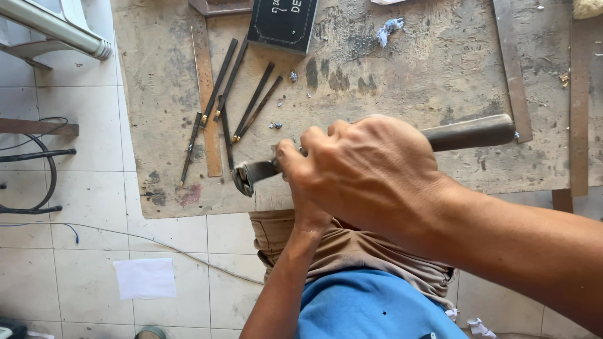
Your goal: The person uses a hammer and chisel to engrave text into a small black sign. They repeatedly position the chisel and strike it to carve letters, occasionally adjusting the sign's orientation on the workbench.
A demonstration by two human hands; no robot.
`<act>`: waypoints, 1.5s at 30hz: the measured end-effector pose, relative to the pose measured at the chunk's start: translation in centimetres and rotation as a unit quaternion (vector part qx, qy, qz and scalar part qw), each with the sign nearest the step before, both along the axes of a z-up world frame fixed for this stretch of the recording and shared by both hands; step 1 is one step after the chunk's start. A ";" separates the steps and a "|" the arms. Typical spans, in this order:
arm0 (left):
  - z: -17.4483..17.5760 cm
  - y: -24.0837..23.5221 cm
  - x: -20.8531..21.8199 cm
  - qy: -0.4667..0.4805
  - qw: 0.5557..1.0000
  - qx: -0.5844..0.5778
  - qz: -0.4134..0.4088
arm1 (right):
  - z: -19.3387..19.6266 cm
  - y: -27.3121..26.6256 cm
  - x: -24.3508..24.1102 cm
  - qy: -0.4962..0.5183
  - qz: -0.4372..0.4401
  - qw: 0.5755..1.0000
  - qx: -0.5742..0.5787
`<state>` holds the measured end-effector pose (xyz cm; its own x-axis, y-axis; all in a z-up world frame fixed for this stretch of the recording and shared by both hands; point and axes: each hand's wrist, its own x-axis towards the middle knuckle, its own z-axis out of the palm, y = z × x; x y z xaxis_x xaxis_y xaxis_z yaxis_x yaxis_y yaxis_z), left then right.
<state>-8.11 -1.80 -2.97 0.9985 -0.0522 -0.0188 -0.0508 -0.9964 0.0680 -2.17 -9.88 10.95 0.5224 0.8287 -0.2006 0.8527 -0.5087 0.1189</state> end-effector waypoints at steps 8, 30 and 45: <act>-4.1 1.9 -2.4 -0.029 0.807 -0.562 0.176 | -0.4 -3.8 0.1 0.097 -0.085 0.984 0.126; -0.6 -6.3 -4.6 -0.002 0.847 -0.467 -0.255 | -17.4 -21.0 -8.5 0.248 -0.614 0.428 0.615; -1.3 -9.0 3.7 -0.128 0.848 -0.514 -0.023 | -12.9 -18.9 -8.6 0.013 -0.609 0.481 0.631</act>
<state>-4.38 -10.78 -4.28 0.9595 0.0508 0.2772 -0.2325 -0.4129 0.8806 -10.72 -28.82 -1.96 0.7858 -0.6172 0.0406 -0.1753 -0.2852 -0.9423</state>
